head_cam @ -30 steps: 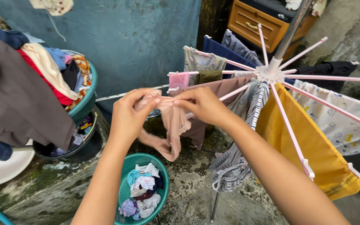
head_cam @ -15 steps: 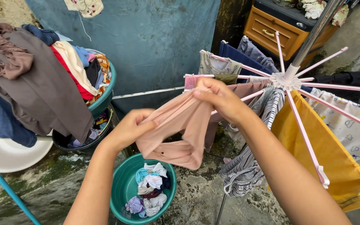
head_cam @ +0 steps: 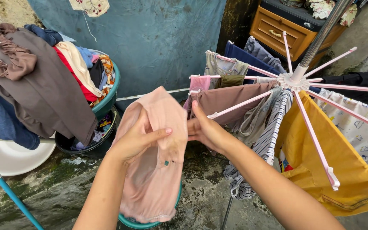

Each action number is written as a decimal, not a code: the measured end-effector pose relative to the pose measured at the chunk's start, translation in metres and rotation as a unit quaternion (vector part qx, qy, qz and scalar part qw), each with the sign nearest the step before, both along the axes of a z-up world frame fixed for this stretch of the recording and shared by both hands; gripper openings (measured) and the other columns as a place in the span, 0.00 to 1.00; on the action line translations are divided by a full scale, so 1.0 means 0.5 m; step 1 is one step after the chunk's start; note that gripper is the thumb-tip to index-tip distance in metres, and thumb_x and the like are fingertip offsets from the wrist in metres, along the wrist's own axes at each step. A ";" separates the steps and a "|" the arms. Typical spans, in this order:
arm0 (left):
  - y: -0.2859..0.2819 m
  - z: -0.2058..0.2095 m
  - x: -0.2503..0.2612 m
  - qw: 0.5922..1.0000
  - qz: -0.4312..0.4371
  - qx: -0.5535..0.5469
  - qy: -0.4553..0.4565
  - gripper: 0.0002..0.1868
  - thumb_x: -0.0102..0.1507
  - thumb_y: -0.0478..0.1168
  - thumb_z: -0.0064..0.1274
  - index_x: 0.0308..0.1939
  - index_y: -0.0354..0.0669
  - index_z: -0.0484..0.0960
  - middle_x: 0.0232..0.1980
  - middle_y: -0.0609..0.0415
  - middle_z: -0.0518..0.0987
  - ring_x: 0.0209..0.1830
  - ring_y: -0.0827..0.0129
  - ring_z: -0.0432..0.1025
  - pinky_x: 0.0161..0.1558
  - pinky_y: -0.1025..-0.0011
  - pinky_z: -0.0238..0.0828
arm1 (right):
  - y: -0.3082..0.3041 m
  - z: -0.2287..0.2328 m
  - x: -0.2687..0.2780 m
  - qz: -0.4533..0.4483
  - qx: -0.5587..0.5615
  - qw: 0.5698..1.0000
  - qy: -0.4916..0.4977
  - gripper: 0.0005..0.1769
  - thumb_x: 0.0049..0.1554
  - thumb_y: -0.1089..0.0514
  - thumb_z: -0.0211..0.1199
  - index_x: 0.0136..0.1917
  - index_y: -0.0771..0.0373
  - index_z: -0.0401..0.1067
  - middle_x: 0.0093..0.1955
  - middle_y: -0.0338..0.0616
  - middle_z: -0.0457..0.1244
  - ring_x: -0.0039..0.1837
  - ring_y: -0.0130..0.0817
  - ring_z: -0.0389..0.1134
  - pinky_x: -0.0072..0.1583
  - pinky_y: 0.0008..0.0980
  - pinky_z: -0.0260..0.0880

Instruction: Hanging washed clothes onto a circular laundry rack for drying.

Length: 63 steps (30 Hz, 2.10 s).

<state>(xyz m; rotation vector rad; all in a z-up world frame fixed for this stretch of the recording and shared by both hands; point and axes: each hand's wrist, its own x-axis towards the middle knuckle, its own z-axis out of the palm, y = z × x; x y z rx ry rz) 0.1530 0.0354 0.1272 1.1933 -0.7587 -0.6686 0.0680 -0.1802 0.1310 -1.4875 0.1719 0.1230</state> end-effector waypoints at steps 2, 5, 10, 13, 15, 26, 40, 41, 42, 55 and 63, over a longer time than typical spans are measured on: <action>0.000 -0.007 0.007 0.999 0.029 0.013 0.022 0.42 0.60 0.36 0.61 0.75 0.49 0.57 0.65 0.52 0.75 0.60 0.68 0.75 0.52 0.63 0.77 | -0.004 -0.020 0.011 0.035 0.053 0.998 -0.005 0.37 0.61 0.34 0.46 0.52 0.69 0.79 0.48 0.45 0.73 0.50 0.30 0.74 0.56 0.28 0.75; -0.013 -0.059 0.036 0.992 0.098 0.040 0.074 0.34 0.59 0.36 0.60 0.68 0.44 0.65 0.60 0.50 0.78 0.56 0.65 0.77 0.49 0.63 0.80 | -0.034 -0.071 0.041 0.070 0.058 0.995 -0.028 0.23 0.60 0.45 0.57 0.54 0.67 0.78 0.48 0.41 0.73 0.50 0.27 0.74 0.55 0.27 0.75; -0.091 -0.111 0.063 0.973 0.146 0.099 0.147 0.24 0.60 0.37 0.59 0.59 0.39 0.73 0.56 0.48 0.81 0.53 0.63 0.78 0.52 0.63 0.80 | -0.125 -0.084 0.070 0.009 -0.078 0.996 -0.033 0.15 0.62 0.52 0.62 0.53 0.66 0.78 0.44 0.38 0.72 0.44 0.25 0.72 0.49 0.28 0.75; -0.198 -0.138 0.067 0.970 0.105 0.086 0.200 0.20 0.63 0.38 0.57 0.57 0.37 0.72 0.55 0.47 0.79 0.52 0.62 0.77 0.53 0.61 0.79 | -0.240 -0.098 0.083 -0.051 -0.199 0.978 -0.029 0.14 0.60 0.52 0.63 0.51 0.63 0.80 0.40 0.37 0.70 0.40 0.23 0.70 0.43 0.28 0.74; -0.282 -0.141 0.065 0.957 0.023 -0.037 0.285 0.19 0.65 0.39 0.53 0.56 0.31 0.70 0.56 0.42 0.73 0.54 0.53 0.75 0.57 0.58 0.80 | -0.324 -0.089 0.083 -0.115 -0.377 0.919 0.009 0.13 0.57 0.50 0.67 0.50 0.59 0.82 0.33 0.37 0.68 0.34 0.27 0.67 0.36 0.30 0.71; -0.492 -0.094 0.034 0.985 0.160 0.026 0.052 0.38 0.60 0.39 0.54 0.72 0.42 0.58 0.72 0.41 0.65 0.66 0.57 0.69 0.50 0.63 0.79 | -0.487 -0.053 -0.019 -0.335 -0.629 0.689 -0.132 0.12 0.49 0.57 0.75 0.47 0.62 0.81 0.41 0.48 0.68 0.42 0.40 0.69 0.45 0.38 0.69; -0.252 -0.137 0.122 0.866 0.328 0.098 -0.365 0.27 0.67 0.38 0.54 0.70 0.44 0.68 0.72 0.44 0.70 0.73 0.48 0.65 0.71 0.51 0.64 | -0.294 0.001 0.007 -0.214 -0.648 0.703 -0.201 0.13 0.54 0.58 0.73 0.51 0.64 0.78 0.46 0.52 0.68 0.49 0.48 0.70 0.54 0.44 0.69; -0.231 -0.133 0.113 0.842 0.315 0.169 -0.403 0.30 0.65 0.40 0.55 0.71 0.45 0.67 0.74 0.45 0.66 0.76 0.46 0.58 0.67 0.41 0.59 | -0.213 0.016 0.016 -0.174 -0.598 0.747 -0.231 0.15 0.53 0.58 0.72 0.53 0.64 0.78 0.48 0.52 0.68 0.51 0.47 0.70 0.56 0.42 0.70; -0.210 -0.127 0.106 0.813 0.300 0.239 -0.438 0.32 0.63 0.42 0.55 0.71 0.46 0.66 0.76 0.46 0.62 0.79 0.44 0.52 0.63 0.30 0.53 | -0.132 0.032 0.025 -0.132 -0.544 0.787 -0.260 0.16 0.53 0.59 0.70 0.55 0.63 0.78 0.50 0.53 0.68 0.53 0.46 0.71 0.57 0.41 0.70; 0.024 -0.528 0.165 0.693 0.322 0.512 -0.392 0.48 0.62 0.64 0.46 0.79 0.42 0.50 0.83 0.45 0.44 0.82 0.42 0.29 0.62 0.16 0.24 | 0.165 -0.454 0.226 0.086 -0.551 0.788 -0.261 0.51 0.47 0.70 0.57 0.82 0.62 0.44 0.82 0.58 0.45 0.80 0.57 0.50 0.70 0.48 0.62; 0.109 -0.999 0.198 0.710 0.179 0.681 -0.013 0.51 0.65 0.74 0.38 0.81 0.47 0.43 0.85 0.50 0.31 0.84 0.50 0.21 0.71 0.26 0.25 | 0.146 -0.967 0.297 0.208 -0.573 0.788 0.089 0.53 0.54 0.59 0.63 0.84 0.55 0.36 0.83 0.51 0.41 0.76 0.53 0.53 0.70 0.48 0.62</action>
